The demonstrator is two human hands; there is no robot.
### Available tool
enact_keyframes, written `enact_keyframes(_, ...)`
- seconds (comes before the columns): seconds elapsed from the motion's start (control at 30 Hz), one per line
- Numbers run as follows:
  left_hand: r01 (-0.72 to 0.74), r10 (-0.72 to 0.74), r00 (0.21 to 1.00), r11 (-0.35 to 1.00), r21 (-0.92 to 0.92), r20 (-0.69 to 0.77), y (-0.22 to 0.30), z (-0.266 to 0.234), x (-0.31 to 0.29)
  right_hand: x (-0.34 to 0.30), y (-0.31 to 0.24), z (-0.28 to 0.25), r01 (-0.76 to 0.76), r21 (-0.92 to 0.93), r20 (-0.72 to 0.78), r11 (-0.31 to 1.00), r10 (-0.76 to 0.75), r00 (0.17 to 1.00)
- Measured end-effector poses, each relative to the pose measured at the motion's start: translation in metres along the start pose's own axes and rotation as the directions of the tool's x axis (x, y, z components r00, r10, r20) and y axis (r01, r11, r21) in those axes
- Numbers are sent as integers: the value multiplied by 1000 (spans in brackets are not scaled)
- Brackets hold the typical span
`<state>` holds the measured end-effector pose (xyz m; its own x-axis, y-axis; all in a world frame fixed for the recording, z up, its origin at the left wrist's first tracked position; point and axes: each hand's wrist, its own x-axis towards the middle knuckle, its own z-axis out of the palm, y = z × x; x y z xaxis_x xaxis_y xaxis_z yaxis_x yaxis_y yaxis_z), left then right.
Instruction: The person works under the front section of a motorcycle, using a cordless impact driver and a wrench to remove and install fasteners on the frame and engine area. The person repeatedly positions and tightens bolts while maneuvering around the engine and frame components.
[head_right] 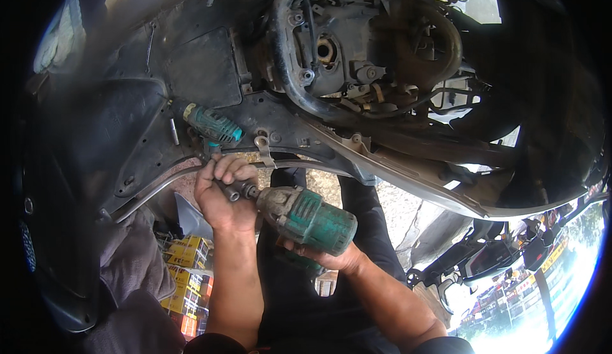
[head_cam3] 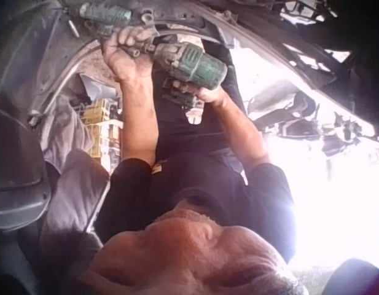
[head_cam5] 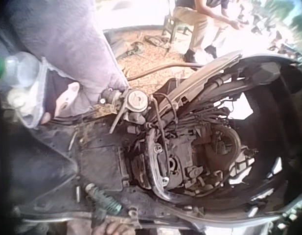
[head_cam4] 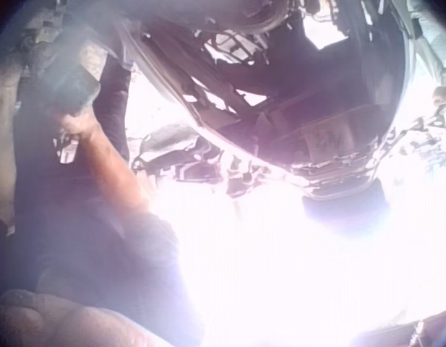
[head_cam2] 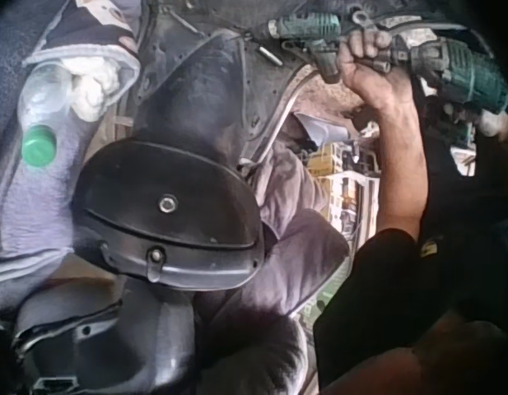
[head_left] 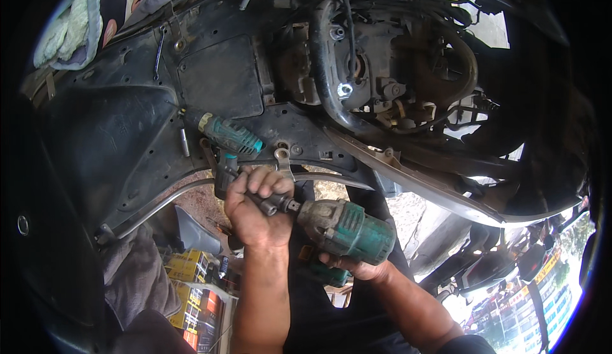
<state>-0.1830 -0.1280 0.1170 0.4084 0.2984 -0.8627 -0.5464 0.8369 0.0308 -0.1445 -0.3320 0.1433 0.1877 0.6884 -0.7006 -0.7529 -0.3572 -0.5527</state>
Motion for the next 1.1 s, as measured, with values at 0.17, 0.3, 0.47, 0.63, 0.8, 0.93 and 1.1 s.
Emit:
enact_keyframes(0.17, -72, 58, 993, 988, 135, 101, -17, 6, -5, -1, -2, -6, 45, -15, -34, 999, -45, 998)
enact_keyframes(0.3, -41, 31, 998, 979, 198, 52, -16, 16, -7, -6, -1, 10, -4, 295, -76, 955, 27, 997)
enact_keyframes(0.47, -112, 113, 994, 954, 278, 14, -6, 40, -14, 12, -9, 10, 90, -88, 8, 992, -90, 996)
enact_keyframes(0.63, -127, 41, 968, 930, 345, 246, -5, 60, -33, 10, -4, 29, 28, 269, -12, 963, -25, 1000)
enact_keyframes(0.8, -170, -116, 872, 839, 516, 476, -15, 69, -53, 10, 6, 45, 322, 286, -339, 902, -219, 915)
enact_keyframes(0.93, -288, -89, 894, 638, 714, 439, 2, 62, -79, -4, 2, 33, 260, 591, -204, 764, -170, 964)
enact_keyframes(1.1, -434, -98, 891, -473, 767, 444, 71, 65, -69, -40, -2, 30, 266, 460, -330, 847, -115, 937)
